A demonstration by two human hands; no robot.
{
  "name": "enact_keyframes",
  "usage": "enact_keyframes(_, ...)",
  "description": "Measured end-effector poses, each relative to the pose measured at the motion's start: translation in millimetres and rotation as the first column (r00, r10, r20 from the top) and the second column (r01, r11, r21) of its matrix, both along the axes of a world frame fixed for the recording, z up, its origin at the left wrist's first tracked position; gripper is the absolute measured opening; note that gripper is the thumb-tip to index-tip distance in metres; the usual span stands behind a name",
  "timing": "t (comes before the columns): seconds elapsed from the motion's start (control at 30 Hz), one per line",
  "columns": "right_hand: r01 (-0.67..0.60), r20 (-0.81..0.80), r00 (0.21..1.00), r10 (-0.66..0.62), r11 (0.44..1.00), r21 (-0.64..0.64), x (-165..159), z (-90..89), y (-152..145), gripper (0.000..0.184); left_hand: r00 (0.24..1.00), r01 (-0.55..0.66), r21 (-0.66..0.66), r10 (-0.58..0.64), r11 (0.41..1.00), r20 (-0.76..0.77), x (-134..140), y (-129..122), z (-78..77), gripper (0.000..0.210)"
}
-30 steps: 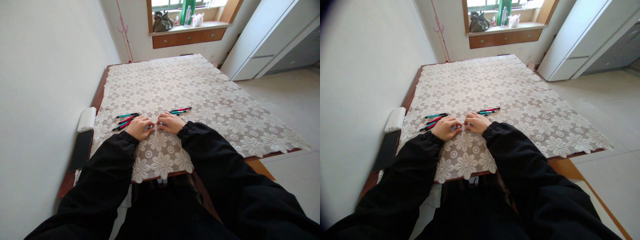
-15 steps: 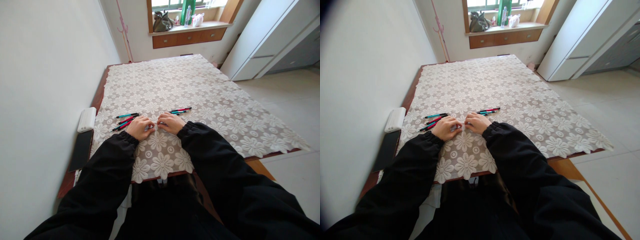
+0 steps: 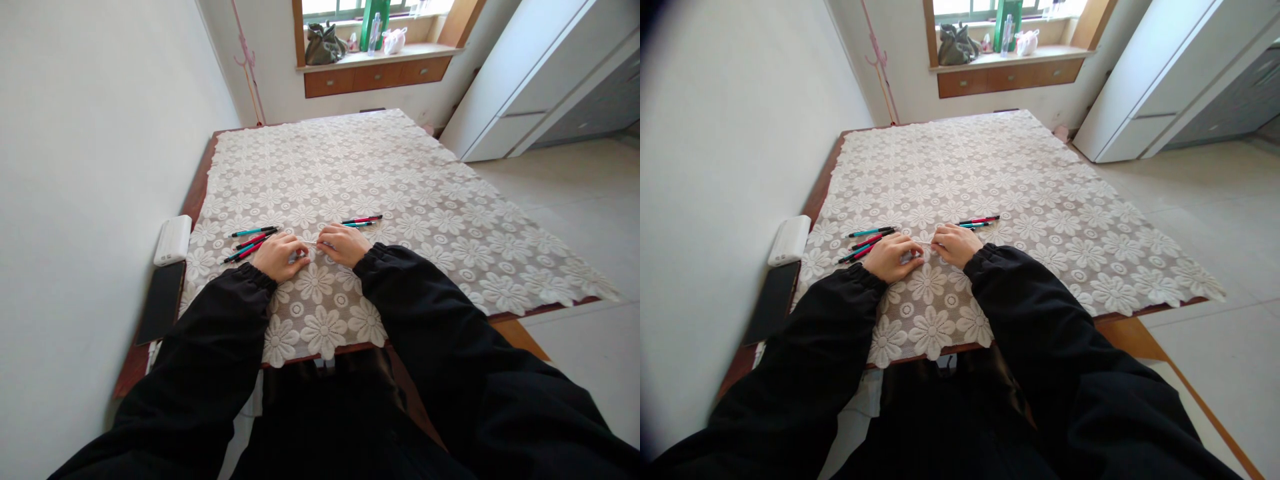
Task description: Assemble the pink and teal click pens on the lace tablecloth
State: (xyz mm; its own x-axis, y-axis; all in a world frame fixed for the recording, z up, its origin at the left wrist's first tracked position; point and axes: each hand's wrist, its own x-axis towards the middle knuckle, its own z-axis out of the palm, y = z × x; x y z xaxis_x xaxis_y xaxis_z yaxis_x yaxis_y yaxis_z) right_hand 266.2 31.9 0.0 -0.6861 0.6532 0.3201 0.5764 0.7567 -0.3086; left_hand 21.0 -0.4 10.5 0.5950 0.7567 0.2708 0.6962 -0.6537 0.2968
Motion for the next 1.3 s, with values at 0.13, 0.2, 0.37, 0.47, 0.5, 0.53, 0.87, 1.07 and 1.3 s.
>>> enact_keyframes(0.13,0.020,0.012,1.000,-0.020,1.000,0.003,0,0.1,0,0.022,1.000,0.004,0.004,-0.004,1.000,0.007,0,0,-0.5,0.019)
enact_keyframes(0.2,0.015,0.012,1.000,-0.015,1.000,0.000,0,0.1,0,0.020,1.000,0.007,0.004,-0.007,1.000,0.009,0,0,-0.8,0.019)
enact_keyframes(0.37,0.003,-0.003,1.000,-0.003,1.000,-0.012,1,-0.1,1,0.015,1.000,0.011,0.007,-0.011,1.000,0.004,0,1,-1.0,0.019)
enact_keyframes(0.47,-0.009,-0.007,1.000,0.009,1.000,-0.018,1,-0.1,1,0.013,1.000,0.007,0.004,-0.007,1.000,0.006,0,1,-0.8,0.019)
enact_keyframes(0.5,-0.011,-0.008,1.000,0.011,1.000,-0.017,1,0.0,1,0.012,1.000,0.006,0.004,-0.006,1.000,0.007,0,1,-0.7,0.018)
enact_keyframes(0.53,-0.013,-0.006,1.000,0.013,1.000,-0.017,1,0.1,1,0.012,1.000,0.006,0.005,-0.006,1.000,0.008,0,0,-0.7,0.019)
enact_keyframes(0.87,-0.005,0.015,1.000,0.005,1.000,-0.010,1,-1.2,2,0.019,1.000,0.008,-0.008,-0.008,1.000,0.002,0,0,0.1,0.021)
enact_keyframes(1.07,0.140,0.087,0.987,-0.135,0.989,-0.054,-2,7.4,-3,0.012,1.000,0.000,-0.019,0.000,1.000,-0.004,1,-1,2.2,0.022)
enact_keyframes(1.3,0.220,0.174,0.964,-0.201,0.971,-0.096,-6,17.5,-8,0.012,1.000,0.001,-0.023,-0.001,1.000,-0.002,0,-1,2.4,0.022)
